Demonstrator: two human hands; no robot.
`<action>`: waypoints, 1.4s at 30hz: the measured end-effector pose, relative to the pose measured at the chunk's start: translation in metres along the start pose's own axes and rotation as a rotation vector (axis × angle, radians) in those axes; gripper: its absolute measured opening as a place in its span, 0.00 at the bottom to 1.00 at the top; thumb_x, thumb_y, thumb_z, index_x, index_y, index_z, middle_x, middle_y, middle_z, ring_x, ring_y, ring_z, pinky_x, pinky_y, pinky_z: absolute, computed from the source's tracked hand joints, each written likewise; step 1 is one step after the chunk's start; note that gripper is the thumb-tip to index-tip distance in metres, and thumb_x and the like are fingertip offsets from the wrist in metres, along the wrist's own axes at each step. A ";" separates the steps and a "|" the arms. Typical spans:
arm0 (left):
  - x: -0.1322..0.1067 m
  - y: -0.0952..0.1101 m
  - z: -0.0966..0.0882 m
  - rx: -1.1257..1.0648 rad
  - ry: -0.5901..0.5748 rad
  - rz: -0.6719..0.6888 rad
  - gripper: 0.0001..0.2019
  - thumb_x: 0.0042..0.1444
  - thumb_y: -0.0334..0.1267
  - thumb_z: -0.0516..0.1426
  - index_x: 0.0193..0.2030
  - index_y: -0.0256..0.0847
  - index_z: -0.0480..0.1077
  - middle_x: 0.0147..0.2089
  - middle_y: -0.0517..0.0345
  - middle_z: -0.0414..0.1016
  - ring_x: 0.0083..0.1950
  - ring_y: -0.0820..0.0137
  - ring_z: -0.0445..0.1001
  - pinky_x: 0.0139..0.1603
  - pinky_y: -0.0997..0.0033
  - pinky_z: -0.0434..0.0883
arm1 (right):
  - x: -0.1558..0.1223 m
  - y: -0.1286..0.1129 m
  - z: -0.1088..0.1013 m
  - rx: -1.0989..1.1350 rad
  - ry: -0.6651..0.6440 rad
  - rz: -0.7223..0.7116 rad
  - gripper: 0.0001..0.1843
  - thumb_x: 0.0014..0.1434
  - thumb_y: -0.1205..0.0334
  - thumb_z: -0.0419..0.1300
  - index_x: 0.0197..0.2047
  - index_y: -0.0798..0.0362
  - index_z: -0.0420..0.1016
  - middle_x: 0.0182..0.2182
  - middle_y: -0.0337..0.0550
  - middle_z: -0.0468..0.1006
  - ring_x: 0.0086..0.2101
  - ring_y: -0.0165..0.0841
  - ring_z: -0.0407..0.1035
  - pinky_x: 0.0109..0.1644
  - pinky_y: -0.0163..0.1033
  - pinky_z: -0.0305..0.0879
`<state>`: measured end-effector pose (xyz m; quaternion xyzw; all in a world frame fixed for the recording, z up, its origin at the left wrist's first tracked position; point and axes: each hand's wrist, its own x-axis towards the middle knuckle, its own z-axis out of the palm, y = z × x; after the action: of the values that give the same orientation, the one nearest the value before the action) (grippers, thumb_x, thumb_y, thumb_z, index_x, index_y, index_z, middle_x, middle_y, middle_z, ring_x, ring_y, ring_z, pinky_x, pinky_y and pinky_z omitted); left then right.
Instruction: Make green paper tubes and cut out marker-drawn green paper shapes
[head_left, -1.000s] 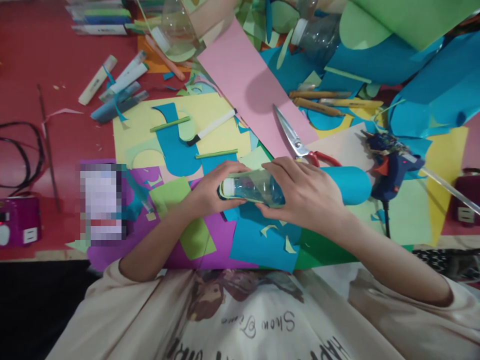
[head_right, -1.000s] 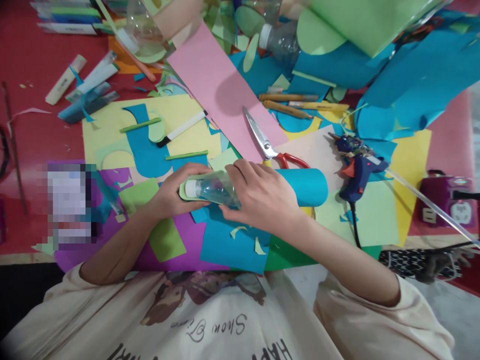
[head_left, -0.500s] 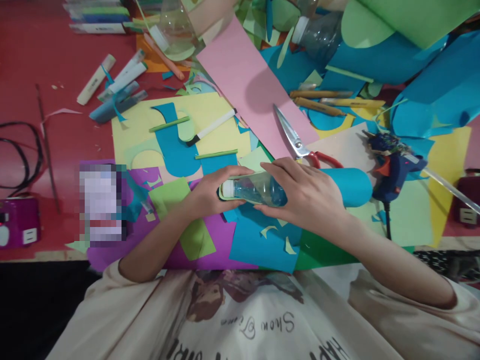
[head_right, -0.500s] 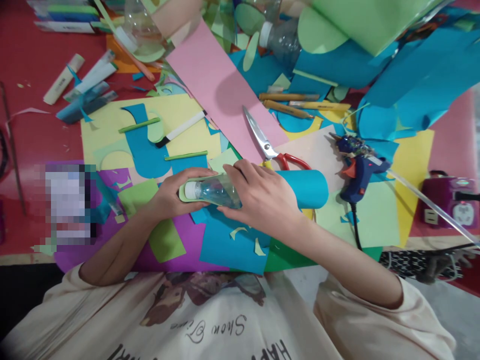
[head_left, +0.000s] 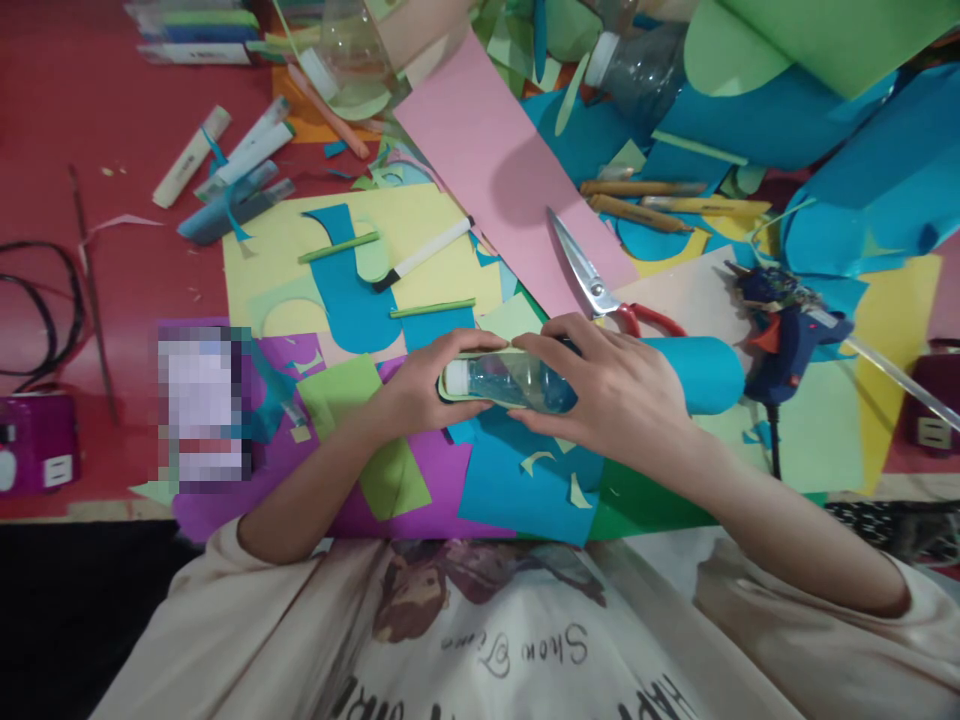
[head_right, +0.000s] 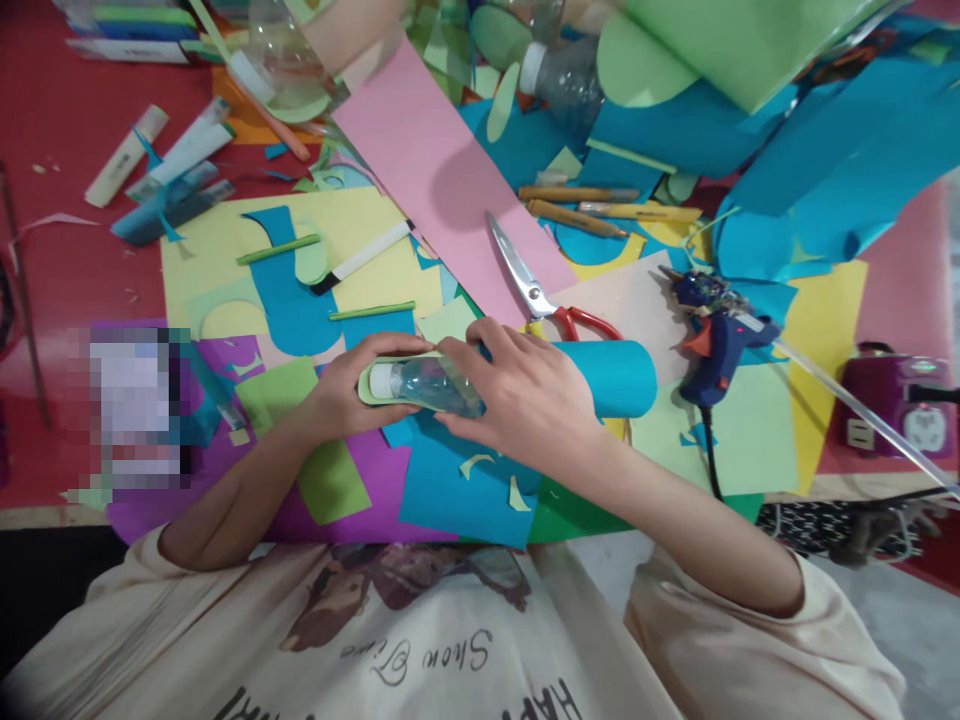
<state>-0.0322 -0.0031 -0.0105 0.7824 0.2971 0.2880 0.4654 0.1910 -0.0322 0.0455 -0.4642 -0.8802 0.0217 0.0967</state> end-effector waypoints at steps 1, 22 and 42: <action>0.000 -0.001 0.001 -0.015 0.005 0.003 0.27 0.58 0.44 0.60 0.62 0.47 0.59 0.58 0.49 0.72 0.59 0.60 0.73 0.56 0.63 0.74 | 0.000 0.000 0.000 0.001 0.000 0.001 0.26 0.61 0.43 0.55 0.49 0.57 0.73 0.39 0.51 0.77 0.31 0.34 0.71 0.30 0.36 0.60; 0.002 -0.006 -0.001 0.654 0.265 0.272 0.15 0.63 0.50 0.52 0.36 0.39 0.65 0.33 0.53 0.76 0.35 0.68 0.76 0.31 0.72 0.68 | -0.011 0.004 -0.005 0.011 0.057 0.133 0.24 0.61 0.44 0.56 0.49 0.57 0.74 0.39 0.51 0.74 0.35 0.38 0.70 0.31 0.38 0.65; 0.008 0.010 -0.006 0.999 0.268 0.413 0.16 0.66 0.36 0.47 0.28 0.39 0.68 0.25 0.60 0.77 0.25 0.75 0.74 0.23 0.74 0.61 | -0.011 0.006 -0.003 -0.014 0.041 0.150 0.25 0.61 0.43 0.55 0.48 0.56 0.73 0.39 0.52 0.75 0.34 0.37 0.71 0.28 0.38 0.65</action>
<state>-0.0287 0.0021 0.0026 0.9064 0.2948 0.2943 -0.0699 0.2022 -0.0376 0.0460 -0.5300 -0.8408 0.0133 0.1096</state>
